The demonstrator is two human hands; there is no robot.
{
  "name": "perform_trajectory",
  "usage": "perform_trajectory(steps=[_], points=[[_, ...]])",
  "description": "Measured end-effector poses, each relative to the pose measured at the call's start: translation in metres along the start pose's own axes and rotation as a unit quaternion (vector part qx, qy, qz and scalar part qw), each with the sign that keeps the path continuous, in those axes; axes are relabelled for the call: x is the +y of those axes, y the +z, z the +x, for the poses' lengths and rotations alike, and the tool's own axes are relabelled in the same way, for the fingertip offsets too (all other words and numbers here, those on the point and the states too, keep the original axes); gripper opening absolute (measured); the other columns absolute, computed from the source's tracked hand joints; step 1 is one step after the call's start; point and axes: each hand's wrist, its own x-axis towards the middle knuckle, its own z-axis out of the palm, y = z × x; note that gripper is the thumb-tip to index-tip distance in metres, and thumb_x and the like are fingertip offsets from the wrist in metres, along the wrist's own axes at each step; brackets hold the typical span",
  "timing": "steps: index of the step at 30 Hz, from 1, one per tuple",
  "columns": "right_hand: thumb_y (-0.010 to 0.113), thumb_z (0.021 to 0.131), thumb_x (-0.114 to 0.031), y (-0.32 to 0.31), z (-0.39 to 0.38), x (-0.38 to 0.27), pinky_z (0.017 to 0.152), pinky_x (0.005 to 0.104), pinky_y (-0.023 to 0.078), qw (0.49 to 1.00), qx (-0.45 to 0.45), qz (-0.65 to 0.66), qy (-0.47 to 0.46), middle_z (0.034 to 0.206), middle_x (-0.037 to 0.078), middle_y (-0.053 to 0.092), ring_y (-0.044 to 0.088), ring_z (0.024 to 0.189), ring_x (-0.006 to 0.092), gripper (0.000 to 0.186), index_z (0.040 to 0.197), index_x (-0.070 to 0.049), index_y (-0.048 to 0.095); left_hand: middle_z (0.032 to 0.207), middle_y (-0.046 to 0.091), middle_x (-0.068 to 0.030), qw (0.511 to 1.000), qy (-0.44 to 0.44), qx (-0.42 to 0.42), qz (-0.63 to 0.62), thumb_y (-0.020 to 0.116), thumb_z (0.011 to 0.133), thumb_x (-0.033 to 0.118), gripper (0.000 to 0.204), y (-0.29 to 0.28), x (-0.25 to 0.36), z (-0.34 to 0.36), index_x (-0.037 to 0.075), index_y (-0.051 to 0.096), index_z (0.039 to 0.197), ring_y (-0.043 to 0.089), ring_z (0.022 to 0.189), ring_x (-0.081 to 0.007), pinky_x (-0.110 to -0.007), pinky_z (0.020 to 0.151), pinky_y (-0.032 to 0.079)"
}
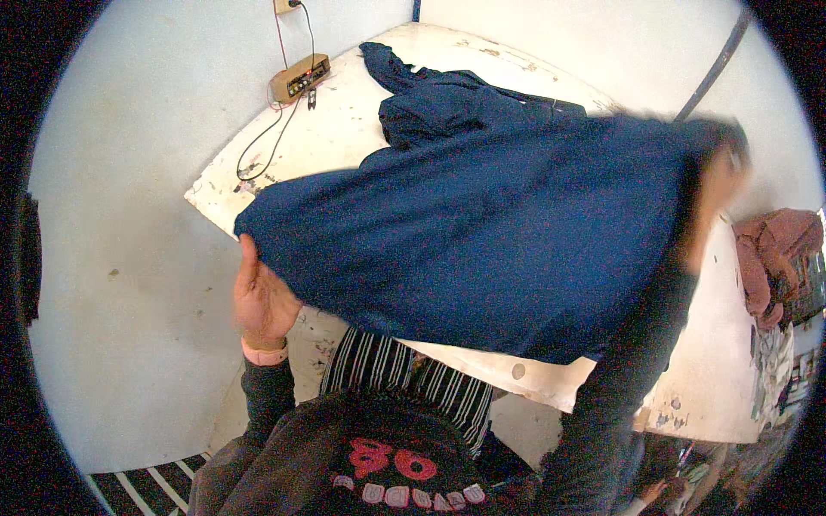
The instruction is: The person uses a small blade to cut a dark blue jacket laid on a white table. They repeatedly lift, fold, and reposition sections of the jacket, then cut along seams and edges. The jacket is handled one section at a time, with frequent repositioning between cuts.
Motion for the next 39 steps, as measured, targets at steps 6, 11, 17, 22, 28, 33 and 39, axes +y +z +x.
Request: perform_trajectory(steps=[6,11,17,22,28,33,39], points=[[0.073,0.09,-0.036,0.12,-0.061,-0.061,0.089,0.0455,0.055,0.945,-0.305,-0.119,0.024,0.106,0.023,0.074,0.071,0.102,0.0392,0.045,0.126,-0.011,0.06,0.116,0.071,-0.0059,0.996,0.002,-0.074,-0.041,0.034,0.112,0.042,0.045,-0.078,0.002,0.016,0.01,0.066,0.115,0.069,0.108,-0.0222,-0.045,0.094,0.058],[0.069,0.091,-0.016,0.093,-0.185,-0.133,0.073,0.0317,0.051,0.891,-0.446,0.058,-0.051,0.087,0.01,0.074,0.065,0.076,0.0164,0.015,0.098,-0.003,0.072,0.143,0.058,-0.0124,0.996,0.063,0.016,-0.06,0.047,0.109,0.035,0.037,-0.132,0.024,-0.018,0.007,0.057,0.131,0.052,0.137,-0.0272,-0.048,0.113,0.043],[0.071,0.087,-0.006,0.004,-0.278,-0.2,0.067,0.0303,0.052,0.824,-0.562,0.042,0.066,0.085,0.012,0.074,0.067,0.069,0.019,0.009,0.095,-0.004,0.074,0.148,0.051,-0.0094,0.716,0.198,0.329,0.584,0.066,0.099,0.024,0.057,-0.091,0.008,-0.016,0.008,0.043,0.149,0.055,0.125,-0.0242,-0.042,0.109,0.04],[0.074,0.081,-0.009,-0.021,-0.336,-0.211,0.068,0.0383,0.056,0.813,-0.576,0.056,0.062,0.087,0.012,0.075,0.074,0.077,0.0298,0.017,0.097,-0.013,0.074,0.116,0.067,-0.0108,0.637,0.068,0.054,0.766,0.074,0.091,0.024,0.033,-0.073,0.008,0.028,0.009,0.07,0.12,0.066,0.095,-0.0226,-0.036,0.083,0.051],[0.076,0.082,-0.008,-0.029,-0.382,-0.202,0.062,0.0336,0.052,0.825,-0.557,0.041,0.086,0.079,0.011,0.072,0.073,0.069,0.0274,0.015,0.095,-0.006,0.068,0.085,0.072,-0.0102,0.531,-0.042,0.067,0.844,0.083,0.079,0.029,0.025,-0.103,-0.012,0.062,0.008,0.078,0.091,0.069,0.079,-0.0254,-0.035,0.07,0.052],[0.072,0.081,-0.013,-0.033,-0.392,-0.189,0.058,0.04,0.051,0.842,-0.532,0.05,0.079,0.071,0.01,0.067,0.068,0.063,0.03,0.021,0.1,-0.015,0.067,0.077,0.075,-0.0119,0.575,0.058,0.186,0.795,0.08,0.081,0.017,0.018,-0.128,0.046,0.058,0.0,0.078,0.087,0.07,0.069,-0.0166,-0.029,0.065,0.052],[0.071,0.078,-0.012,-0.034,-0.392,-0.19,0.057,0.04,0.05,0.843,-0.535,0.023,0.04,0.068,0.008,0.066,0.067,0.061,0.0302,0.024,0.101,-0.015,0.065,0.084,0.076,-0.0124,0.524,0.153,0.271,0.792,0.064,0.098,0.012,0.018,-0.107,0.065,0.032,-0.001,0.076,0.101,0.072,0.077,-0.019,-0.03,0.073,0.054]])
